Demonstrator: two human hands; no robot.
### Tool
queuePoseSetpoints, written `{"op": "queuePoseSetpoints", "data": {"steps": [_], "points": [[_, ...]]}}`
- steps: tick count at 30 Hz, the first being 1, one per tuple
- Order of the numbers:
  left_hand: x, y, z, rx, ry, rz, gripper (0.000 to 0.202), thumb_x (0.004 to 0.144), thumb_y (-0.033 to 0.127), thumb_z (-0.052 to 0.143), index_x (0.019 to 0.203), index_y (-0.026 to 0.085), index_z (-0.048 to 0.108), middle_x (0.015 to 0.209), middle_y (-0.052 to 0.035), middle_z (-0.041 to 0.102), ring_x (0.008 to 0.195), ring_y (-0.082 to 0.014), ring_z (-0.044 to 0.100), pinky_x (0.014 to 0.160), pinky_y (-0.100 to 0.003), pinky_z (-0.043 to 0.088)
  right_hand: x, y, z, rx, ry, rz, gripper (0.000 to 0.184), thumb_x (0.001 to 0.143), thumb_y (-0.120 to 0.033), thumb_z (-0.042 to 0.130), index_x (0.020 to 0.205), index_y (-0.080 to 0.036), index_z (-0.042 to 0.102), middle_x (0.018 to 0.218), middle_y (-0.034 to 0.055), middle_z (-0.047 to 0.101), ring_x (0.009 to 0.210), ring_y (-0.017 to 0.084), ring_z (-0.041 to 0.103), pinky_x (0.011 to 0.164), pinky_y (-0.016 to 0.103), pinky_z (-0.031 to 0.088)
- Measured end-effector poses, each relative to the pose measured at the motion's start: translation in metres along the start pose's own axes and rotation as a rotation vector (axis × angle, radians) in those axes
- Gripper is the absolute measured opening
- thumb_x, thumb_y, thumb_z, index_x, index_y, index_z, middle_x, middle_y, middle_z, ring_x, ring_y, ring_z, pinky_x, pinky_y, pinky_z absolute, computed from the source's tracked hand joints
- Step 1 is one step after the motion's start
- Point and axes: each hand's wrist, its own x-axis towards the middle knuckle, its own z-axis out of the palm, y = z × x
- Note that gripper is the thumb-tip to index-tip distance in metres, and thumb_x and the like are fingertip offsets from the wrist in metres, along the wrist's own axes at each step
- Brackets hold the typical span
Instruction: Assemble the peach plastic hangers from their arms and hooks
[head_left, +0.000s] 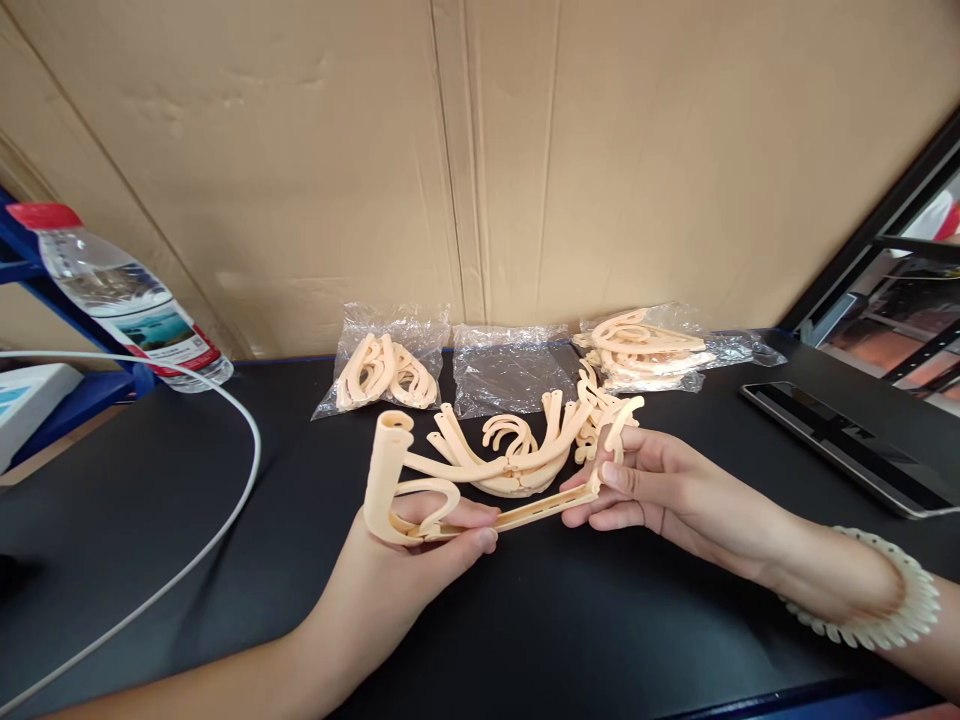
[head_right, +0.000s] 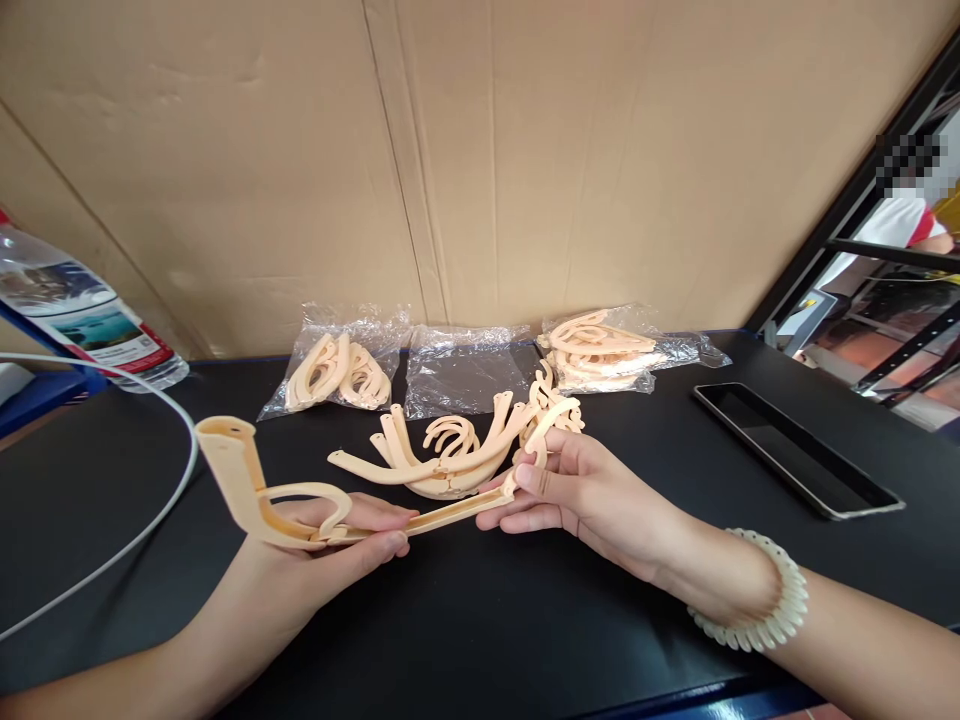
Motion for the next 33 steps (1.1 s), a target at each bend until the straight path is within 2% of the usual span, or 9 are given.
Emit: {"op": "queuePoseSetpoints", "data": {"steps": [5, 12, 18, 24, 33], "points": [[0.0004, -0.0007, -0.0002, 0.014, -0.006, 0.000, 0.003, 0.062, 0.027, 0.079, 0.061, 0.024, 0.078, 0.075, -0.0040, 0.079, 0.074, -0.0240, 0.075, 0.066, -0.025, 0.061, 0.0002, -0.0014, -0.0003, 0.060, -0.022, 0.022, 0.016, 0.088, -0.028, 0.067, 0.087, -0.013, 0.062, 0.093, 0.0101, 0.074, 0.091, 0.019, 0.073, 0.084, 0.028, 0.057], [-0.0010, -0.0058, -0.0003, 0.059, -0.040, -0.013, 0.005, 0.066, 0.027, 0.077, 0.064, 0.023, 0.079, 0.080, -0.0055, 0.079, 0.078, -0.0243, 0.074, 0.069, -0.025, 0.060, 0.0017, -0.0039, -0.0019, 0.108, -0.043, 0.115, 0.014, 0.088, -0.025, 0.067, 0.087, -0.013, 0.061, 0.096, 0.0099, 0.074, 0.094, 0.021, 0.073, 0.077, 0.026, 0.059], [-0.0035, -0.0054, -0.0001, 0.056, -0.030, -0.011, 0.002, 0.065, 0.025, 0.078, 0.065, 0.023, 0.079, 0.080, -0.0051, 0.079, 0.081, -0.0248, 0.075, 0.073, -0.026, 0.061, 0.0019, -0.0031, -0.0024, 0.094, -0.062, 0.135, 0.017, 0.091, -0.029, 0.064, 0.089, -0.012, 0.061, 0.092, 0.0125, 0.074, 0.090, 0.021, 0.074, 0.075, 0.025, 0.058], [-0.0011, -0.0062, 0.0013, 0.049, -0.002, -0.016, 0.003, 0.064, 0.026, 0.079, 0.065, 0.024, 0.080, 0.081, -0.0056, 0.079, 0.082, -0.0265, 0.075, 0.075, -0.028, 0.061, 0.0025, -0.0031, -0.0036, 0.100, -0.094, 0.149, 0.015, 0.091, -0.026, 0.063, 0.087, -0.012, 0.060, 0.096, 0.0125, 0.074, 0.096, 0.023, 0.072, 0.076, 0.025, 0.058], [-0.0046, -0.0045, 0.0012, 0.031, -0.027, -0.017, 0.003, 0.065, 0.025, 0.078, 0.065, 0.023, 0.079, 0.079, -0.0067, 0.079, 0.080, -0.0266, 0.075, 0.072, -0.029, 0.061, 0.0023, -0.0013, -0.0039, 0.059, -0.092, 0.122, 0.019, 0.089, -0.030, 0.065, 0.085, -0.012, 0.061, 0.093, 0.0120, 0.073, 0.092, 0.022, 0.073, 0.078, 0.027, 0.057]]}}
